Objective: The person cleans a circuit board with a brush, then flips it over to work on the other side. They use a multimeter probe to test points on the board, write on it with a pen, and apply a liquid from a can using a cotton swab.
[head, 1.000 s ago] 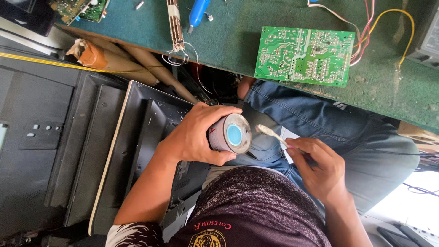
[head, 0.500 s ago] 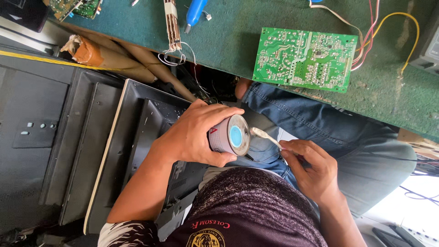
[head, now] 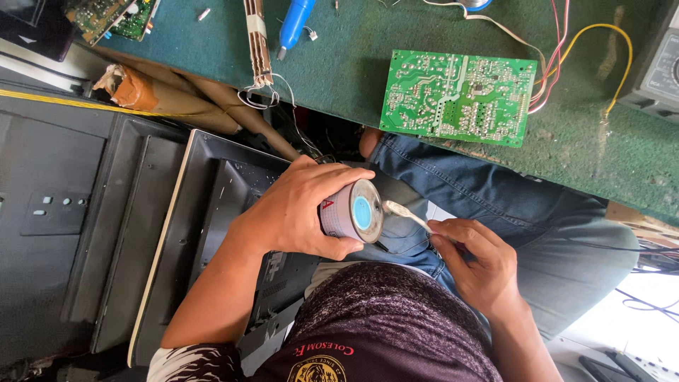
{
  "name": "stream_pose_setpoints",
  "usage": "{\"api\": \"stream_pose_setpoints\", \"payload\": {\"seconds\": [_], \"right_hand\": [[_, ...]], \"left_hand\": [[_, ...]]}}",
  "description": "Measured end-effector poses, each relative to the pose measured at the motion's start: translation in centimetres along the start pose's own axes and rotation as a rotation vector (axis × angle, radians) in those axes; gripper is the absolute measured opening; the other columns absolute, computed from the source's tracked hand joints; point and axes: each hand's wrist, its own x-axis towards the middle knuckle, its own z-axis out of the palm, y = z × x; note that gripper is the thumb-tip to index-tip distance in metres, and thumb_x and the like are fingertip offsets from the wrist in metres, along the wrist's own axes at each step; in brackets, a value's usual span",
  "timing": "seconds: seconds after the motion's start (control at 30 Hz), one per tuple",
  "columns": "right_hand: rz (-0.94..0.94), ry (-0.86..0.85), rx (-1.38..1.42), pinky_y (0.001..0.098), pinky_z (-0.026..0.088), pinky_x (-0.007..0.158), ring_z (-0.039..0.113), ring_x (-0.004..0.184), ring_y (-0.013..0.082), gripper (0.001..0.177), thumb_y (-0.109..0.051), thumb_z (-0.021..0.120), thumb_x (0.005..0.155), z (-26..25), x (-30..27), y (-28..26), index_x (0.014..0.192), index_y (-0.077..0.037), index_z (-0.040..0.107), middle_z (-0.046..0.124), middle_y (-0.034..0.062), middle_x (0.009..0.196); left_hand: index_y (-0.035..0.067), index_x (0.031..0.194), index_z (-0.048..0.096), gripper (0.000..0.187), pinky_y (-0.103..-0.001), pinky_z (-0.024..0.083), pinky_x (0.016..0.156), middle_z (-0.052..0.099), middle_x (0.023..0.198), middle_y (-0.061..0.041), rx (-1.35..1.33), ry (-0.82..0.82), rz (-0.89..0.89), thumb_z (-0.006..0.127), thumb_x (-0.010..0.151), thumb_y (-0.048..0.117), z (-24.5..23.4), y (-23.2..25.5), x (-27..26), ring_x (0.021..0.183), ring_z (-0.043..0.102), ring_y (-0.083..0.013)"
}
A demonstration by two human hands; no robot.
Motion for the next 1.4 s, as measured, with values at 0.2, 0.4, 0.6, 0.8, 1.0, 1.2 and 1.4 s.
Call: {"api": "stream_pose_setpoints", "payload": {"seconds": [0.2, 0.4, 0.6, 0.8, 1.0, 1.2, 1.4], "right_hand": [[-0.013, 0.017, -0.006, 0.0316, 0.055, 0.053, 0.074, 0.064, 0.0253, 0.012, -0.003, 0.083, 0.091, 0.2, 0.4, -0.5, 0.102, -0.008, 0.083, 0.081, 0.0107, 0.092], [0.005, 0.023, 0.001, 0.0342, 0.06, 0.062, 0.08, 0.075, 0.0287, 0.012, -0.004, 0.083, 0.091, -0.1, 0.1, -0.5, 0.101, -0.009, 0.084, 0.082, 0.0103, 0.093], [-0.05, 0.003, -0.083, 0.0277, 0.061, 0.088, 0.08, 0.09, 0.0165, 0.003, -0.004, 0.078, 0.093, -1.1, 0.5, -1.5, 0.093, -0.007, 0.078, 0.08, 0.008, 0.096], [0.043, 0.081, -0.127, 0.0251, 0.059, 0.081, 0.08, 0.084, 0.0122, 0.014, -0.018, 0.078, 0.092, -2.3, -0.2, -1.4, 0.104, -0.011, 0.082, 0.083, 0.0005, 0.097], [0.124, 0.331, 0.075, 0.0195, 0.057, 0.074, 0.075, 0.081, 0.0103, 0.018, -0.007, 0.081, 0.087, -1.8, -0.8, -0.9, 0.105, -0.003, 0.082, 0.083, 0.0063, 0.095], [0.128, 0.331, 0.033, 0.014, 0.057, 0.063, 0.069, 0.061, 0.0025, 0.02, -0.014, 0.08, 0.088, -2.2, -2.9, 3.4, 0.107, -0.009, 0.085, 0.083, -0.0001, 0.083], [0.328, 0.43, 0.027, 0.0195, 0.055, 0.068, 0.074, 0.069, 0.0073, 0.019, -0.013, 0.085, 0.082, -2.5, -4.7, 5.5, 0.098, -0.008, 0.092, 0.088, 0.005, 0.082]], "left_hand": [[0.004, 0.146, 0.061, 0.094, -0.047, 0.046, 0.099, 0.074, 0.129, -0.017, 0.014, -0.011, 0.001, 0.084, 0.073, 0.06, 0.2, -0.1, 0.2, 0.118, 0.073, -0.0361], [0.005, 0.145, 0.061, 0.094, -0.046, 0.046, 0.098, 0.074, 0.13, -0.015, 0.051, -0.015, 0.007, 0.084, 0.073, 0.061, 0.1, 0.2, 0.2, 0.119, 0.073, -0.0335], [0.012, 0.152, 0.056, 0.098, -0.043, 0.038, 0.101, 0.07, 0.144, -0.01, 0.096, -0.03, 0.0, 0.084, 0.067, 0.052, 0.0, 0.4, 0.4, 0.127, 0.068, -0.0276], [0.015, 0.148, 0.061, 0.092, -0.037, 0.045, 0.105, 0.071, 0.143, -0.005, -0.074, 0.082, -0.031, 0.084, 0.066, 0.05, -1.9, 1.8, 1.1, 0.119, 0.066, -0.026], [0.005, 0.158, 0.048, 0.098, -0.042, 0.045, 0.126, 0.053, 0.166, -0.015, -0.587, 0.626, 0.13, 0.092, 0.078, 0.038, -5.8, -0.5, 7.8, 0.149, 0.056, -0.0252], [0.013, 0.157, 0.043, 0.085, -0.043, 0.053, 0.117, 0.057, 0.157, -0.014, -0.308, 0.792, 0.096, 0.089, 0.089, 0.031, -10.4, -5.8, 20.9, 0.143, 0.062, -0.0308], [0.016, 0.165, 0.032, 0.104, -0.055, 0.057, 0.109, 0.044, 0.168, -0.013, -0.296, 0.607, -0.316, 0.086, 0.081, 0.042, -10.1, -9.4, 28.0, 0.15, 0.052, -0.0344]]}}
